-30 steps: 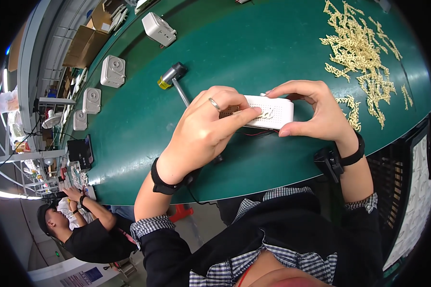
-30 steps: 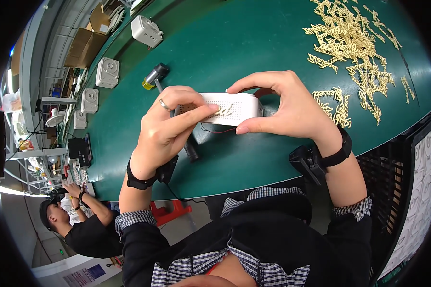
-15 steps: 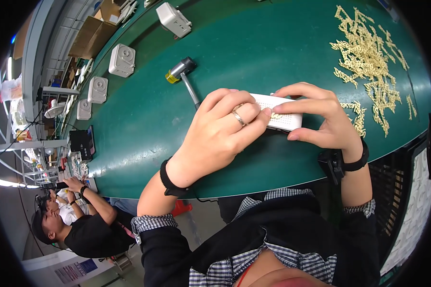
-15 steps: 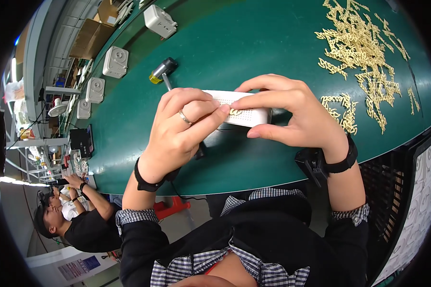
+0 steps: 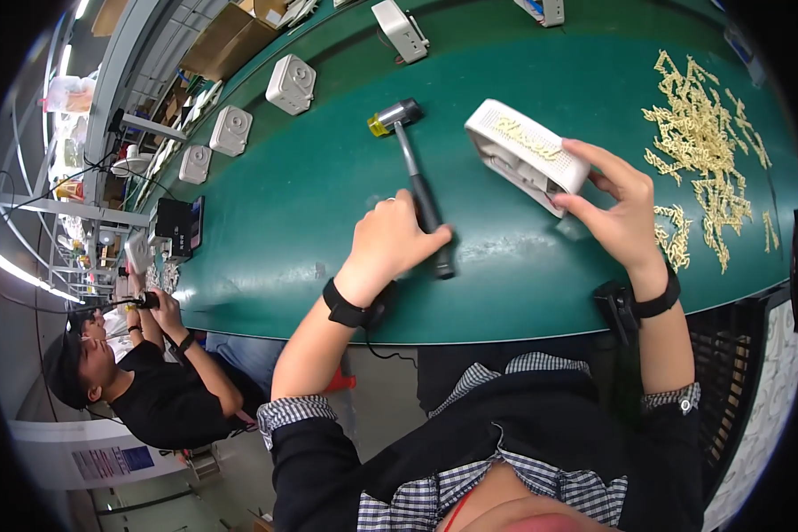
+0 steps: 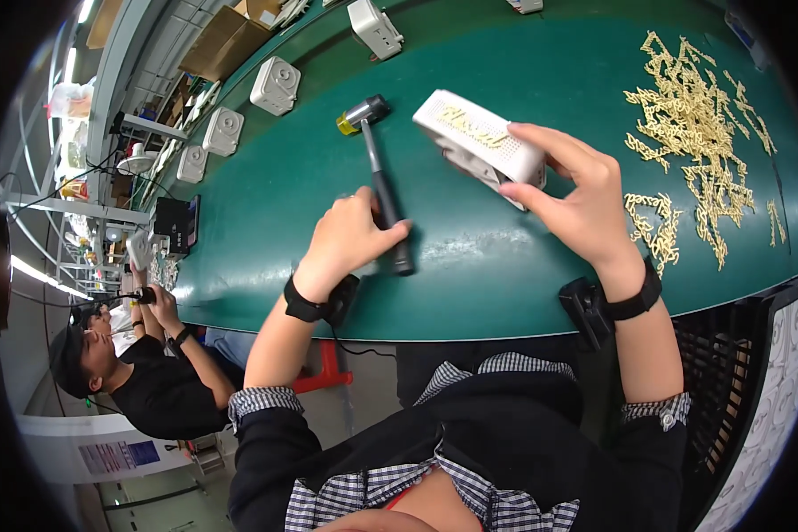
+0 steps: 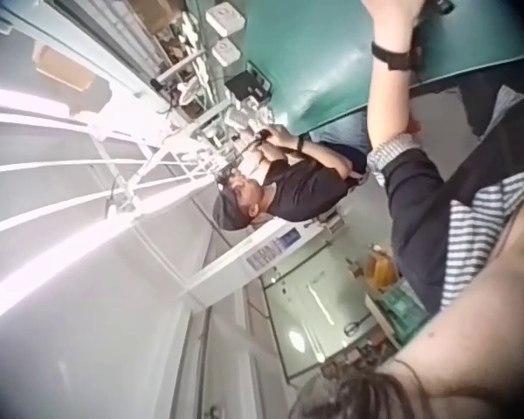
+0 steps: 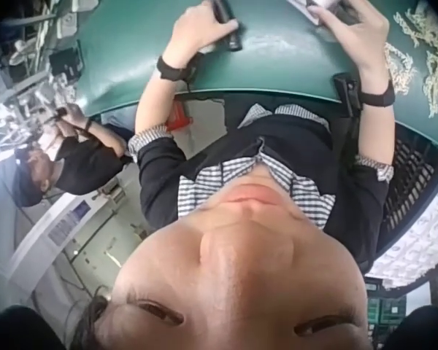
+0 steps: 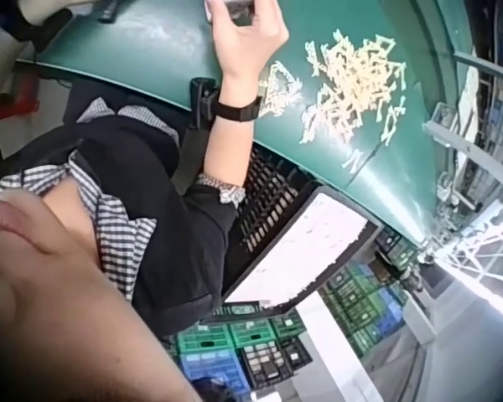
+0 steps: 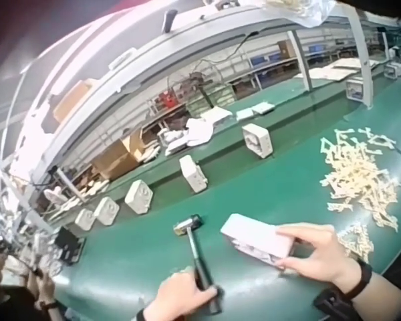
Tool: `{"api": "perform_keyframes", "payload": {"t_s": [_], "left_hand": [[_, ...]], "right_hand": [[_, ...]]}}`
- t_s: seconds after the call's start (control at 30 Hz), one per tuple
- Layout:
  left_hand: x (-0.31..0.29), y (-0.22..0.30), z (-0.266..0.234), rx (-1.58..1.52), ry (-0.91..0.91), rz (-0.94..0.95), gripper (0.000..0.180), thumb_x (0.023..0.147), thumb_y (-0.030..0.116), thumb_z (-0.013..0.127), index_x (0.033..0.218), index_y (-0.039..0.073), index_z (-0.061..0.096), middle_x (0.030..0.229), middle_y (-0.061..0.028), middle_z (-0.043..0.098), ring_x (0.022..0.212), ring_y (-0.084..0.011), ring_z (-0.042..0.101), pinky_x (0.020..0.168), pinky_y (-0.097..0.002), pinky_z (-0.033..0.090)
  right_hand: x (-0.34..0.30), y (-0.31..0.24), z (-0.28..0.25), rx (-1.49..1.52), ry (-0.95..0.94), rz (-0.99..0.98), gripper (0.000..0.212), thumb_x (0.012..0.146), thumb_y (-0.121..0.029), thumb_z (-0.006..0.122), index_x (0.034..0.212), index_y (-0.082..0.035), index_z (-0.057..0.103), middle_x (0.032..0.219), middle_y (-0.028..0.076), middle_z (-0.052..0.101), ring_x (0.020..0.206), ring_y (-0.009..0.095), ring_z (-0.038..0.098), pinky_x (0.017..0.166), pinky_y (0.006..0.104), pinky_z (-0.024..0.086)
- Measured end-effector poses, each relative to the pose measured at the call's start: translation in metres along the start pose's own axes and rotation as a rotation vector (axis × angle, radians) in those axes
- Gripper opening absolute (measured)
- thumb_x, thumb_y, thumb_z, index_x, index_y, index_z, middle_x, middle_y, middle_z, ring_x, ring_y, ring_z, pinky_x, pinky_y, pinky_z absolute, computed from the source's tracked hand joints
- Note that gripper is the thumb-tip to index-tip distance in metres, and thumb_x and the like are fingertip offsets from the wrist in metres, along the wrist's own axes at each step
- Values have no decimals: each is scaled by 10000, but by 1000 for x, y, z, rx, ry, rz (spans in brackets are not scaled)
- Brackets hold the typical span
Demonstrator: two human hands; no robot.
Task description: Assemble small metal components into white plastic cases using a rubber mallet on an electronics factory floor.
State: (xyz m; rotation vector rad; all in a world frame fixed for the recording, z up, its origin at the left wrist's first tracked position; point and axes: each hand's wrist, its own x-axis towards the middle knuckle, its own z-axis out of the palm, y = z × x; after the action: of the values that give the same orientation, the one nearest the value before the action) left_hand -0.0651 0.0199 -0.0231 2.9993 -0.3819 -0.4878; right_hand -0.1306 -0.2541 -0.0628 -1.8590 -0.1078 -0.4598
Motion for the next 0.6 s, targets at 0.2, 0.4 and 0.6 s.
{"api": "perform_keyframes", "payload": {"t_s": [0.2,0.4,0.6], "left_hand": [[17,-94,-9,181,456,126,297,845,144,566,1057,-60,528,798,-190,640,675,-337,647,573,-435,506],[-76,-34,-44,-1198,-66,-26,314,997,275,452,1103,-7,540,688,54,417,524,-15,329,447,-175,245],[-73,-15,-33,-937,16,287,322,1020,312,421,1007,9,530,669,52,429,502,-10,300,440,-192,230]], "right_hand": [[5,4,5,-194,46,-249,646,655,-94,824,1249,-20,581,1206,148,630,1103,272,622,927,364,512],[4,12,10,-202,6,-180,645,662,-92,820,1253,-15,573,1233,136,614,1118,253,613,921,365,517],[9,5,9,-130,-41,-98,634,672,-100,813,1252,-13,570,1241,132,609,1128,246,607,921,365,519]]}}
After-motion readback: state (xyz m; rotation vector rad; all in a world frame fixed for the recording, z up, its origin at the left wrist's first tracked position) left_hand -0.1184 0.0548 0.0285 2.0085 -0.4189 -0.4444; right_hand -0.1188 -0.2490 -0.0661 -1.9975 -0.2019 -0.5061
